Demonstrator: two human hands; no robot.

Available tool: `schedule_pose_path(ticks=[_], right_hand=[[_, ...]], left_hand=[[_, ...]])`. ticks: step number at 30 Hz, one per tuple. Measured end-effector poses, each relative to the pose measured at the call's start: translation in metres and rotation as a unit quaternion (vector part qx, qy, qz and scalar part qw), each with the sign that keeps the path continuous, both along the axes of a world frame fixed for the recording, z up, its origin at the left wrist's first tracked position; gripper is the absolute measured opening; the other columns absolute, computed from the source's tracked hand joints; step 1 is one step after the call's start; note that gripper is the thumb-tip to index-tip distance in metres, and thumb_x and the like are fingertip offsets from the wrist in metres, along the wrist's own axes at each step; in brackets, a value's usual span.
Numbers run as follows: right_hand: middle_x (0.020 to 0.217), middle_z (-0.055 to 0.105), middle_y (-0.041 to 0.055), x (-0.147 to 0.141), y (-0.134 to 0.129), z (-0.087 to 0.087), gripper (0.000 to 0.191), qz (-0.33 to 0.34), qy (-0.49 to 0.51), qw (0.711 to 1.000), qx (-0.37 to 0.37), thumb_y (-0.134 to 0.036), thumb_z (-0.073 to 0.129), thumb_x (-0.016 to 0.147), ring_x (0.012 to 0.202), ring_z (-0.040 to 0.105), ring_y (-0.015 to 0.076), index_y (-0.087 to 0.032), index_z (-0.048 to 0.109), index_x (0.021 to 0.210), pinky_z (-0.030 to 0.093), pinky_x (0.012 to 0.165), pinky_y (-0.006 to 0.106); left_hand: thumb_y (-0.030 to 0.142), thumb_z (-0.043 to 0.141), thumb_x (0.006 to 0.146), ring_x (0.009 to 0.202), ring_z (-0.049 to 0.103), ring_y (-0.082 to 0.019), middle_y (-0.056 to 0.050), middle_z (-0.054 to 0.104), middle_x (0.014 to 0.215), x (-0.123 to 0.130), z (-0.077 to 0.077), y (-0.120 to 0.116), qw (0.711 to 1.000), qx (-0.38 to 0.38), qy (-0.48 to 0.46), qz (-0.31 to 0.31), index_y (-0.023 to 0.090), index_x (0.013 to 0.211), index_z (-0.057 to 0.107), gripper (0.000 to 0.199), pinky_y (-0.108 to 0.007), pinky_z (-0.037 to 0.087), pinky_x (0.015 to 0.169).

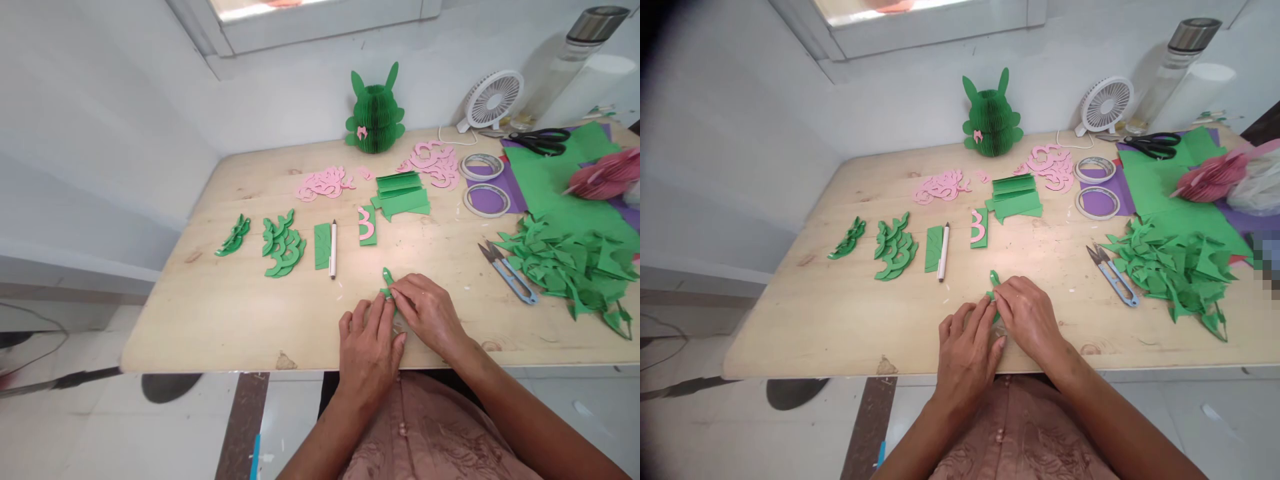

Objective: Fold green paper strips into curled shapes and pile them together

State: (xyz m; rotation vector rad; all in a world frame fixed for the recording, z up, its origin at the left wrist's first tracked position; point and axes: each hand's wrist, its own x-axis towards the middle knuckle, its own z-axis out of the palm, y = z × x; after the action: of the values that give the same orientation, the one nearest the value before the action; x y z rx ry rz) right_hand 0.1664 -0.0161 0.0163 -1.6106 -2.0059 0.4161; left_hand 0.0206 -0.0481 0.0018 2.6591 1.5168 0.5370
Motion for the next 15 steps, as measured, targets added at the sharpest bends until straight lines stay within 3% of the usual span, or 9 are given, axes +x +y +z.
schedule_pose_path(ticks=[15], right_hand=[[0.079, 0.064, 0.0065, -0.0019, 0.0003, 0.0009, 0.028, -0.009, -0.013, 1.000, 0.004, -0.023, 0.039, 0.092, 0.080, 0.057, 0.0171, -0.018, 0.064, 0.081, 0.044, 0.076, 0.030]], left_hand=[[0.031, 0.048, 0.085, 0.111, 0.046, -0.027, -0.009, 0.053, 0.131, -0.0002, 0.0033, -0.0009, 1.000, -0.024, -0.002, 0.000, 0.015, 0.126, 0.050, 0.044, -0.044, 0.034, 0.089]])
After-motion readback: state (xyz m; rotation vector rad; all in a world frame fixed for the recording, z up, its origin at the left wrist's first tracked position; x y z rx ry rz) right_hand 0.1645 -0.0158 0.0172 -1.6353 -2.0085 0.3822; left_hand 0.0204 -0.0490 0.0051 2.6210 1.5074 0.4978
